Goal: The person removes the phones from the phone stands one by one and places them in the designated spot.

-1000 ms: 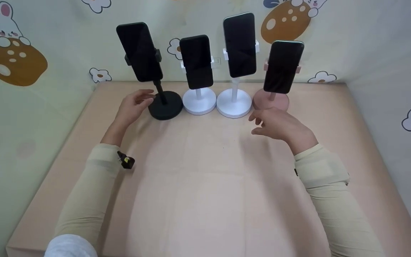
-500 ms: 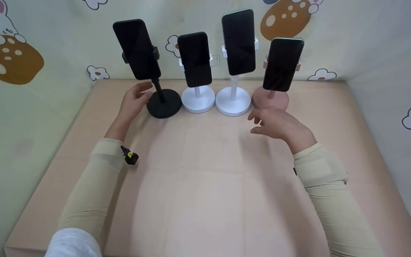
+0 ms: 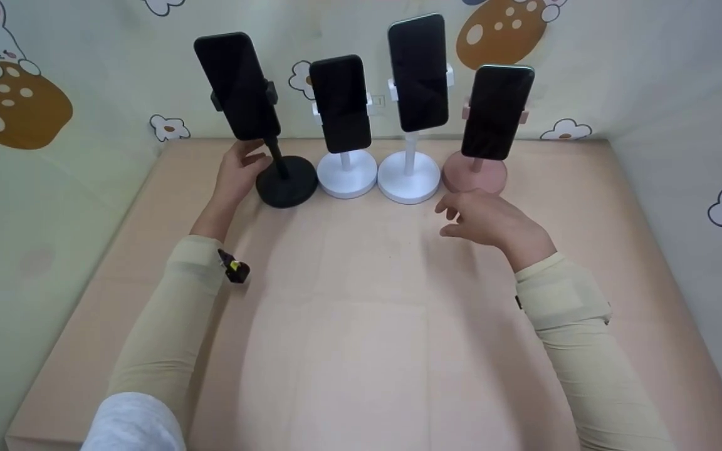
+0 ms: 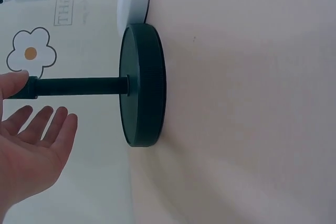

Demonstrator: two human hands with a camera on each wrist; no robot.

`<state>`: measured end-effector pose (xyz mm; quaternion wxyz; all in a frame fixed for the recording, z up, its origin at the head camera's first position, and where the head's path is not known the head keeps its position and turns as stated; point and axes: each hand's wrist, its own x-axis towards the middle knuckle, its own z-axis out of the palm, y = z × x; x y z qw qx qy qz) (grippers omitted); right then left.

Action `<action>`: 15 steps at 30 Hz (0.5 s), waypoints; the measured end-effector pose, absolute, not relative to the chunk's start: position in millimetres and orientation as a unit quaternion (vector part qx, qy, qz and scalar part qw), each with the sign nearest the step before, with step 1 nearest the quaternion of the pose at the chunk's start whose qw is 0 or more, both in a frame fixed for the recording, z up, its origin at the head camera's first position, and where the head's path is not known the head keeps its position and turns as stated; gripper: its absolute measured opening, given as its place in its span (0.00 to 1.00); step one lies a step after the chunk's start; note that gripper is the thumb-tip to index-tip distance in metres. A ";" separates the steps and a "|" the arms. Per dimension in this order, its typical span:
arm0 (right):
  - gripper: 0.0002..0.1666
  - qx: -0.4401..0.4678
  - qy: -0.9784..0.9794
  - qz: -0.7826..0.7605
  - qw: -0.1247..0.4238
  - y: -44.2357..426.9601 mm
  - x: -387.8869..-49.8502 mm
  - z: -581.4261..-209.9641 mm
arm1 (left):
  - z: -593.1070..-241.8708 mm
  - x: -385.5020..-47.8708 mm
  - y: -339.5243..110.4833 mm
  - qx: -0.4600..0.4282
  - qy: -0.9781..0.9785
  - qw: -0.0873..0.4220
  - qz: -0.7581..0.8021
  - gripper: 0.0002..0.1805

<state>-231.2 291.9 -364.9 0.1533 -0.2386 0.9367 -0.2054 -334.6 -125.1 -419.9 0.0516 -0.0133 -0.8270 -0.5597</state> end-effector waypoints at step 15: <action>0.23 -0.236 0.939 -0.192 0.160 285.8 -231.8 -367.1 | -414.7 -346.2 -112.8 -0.009 -0.825 0.043 -0.564 0.25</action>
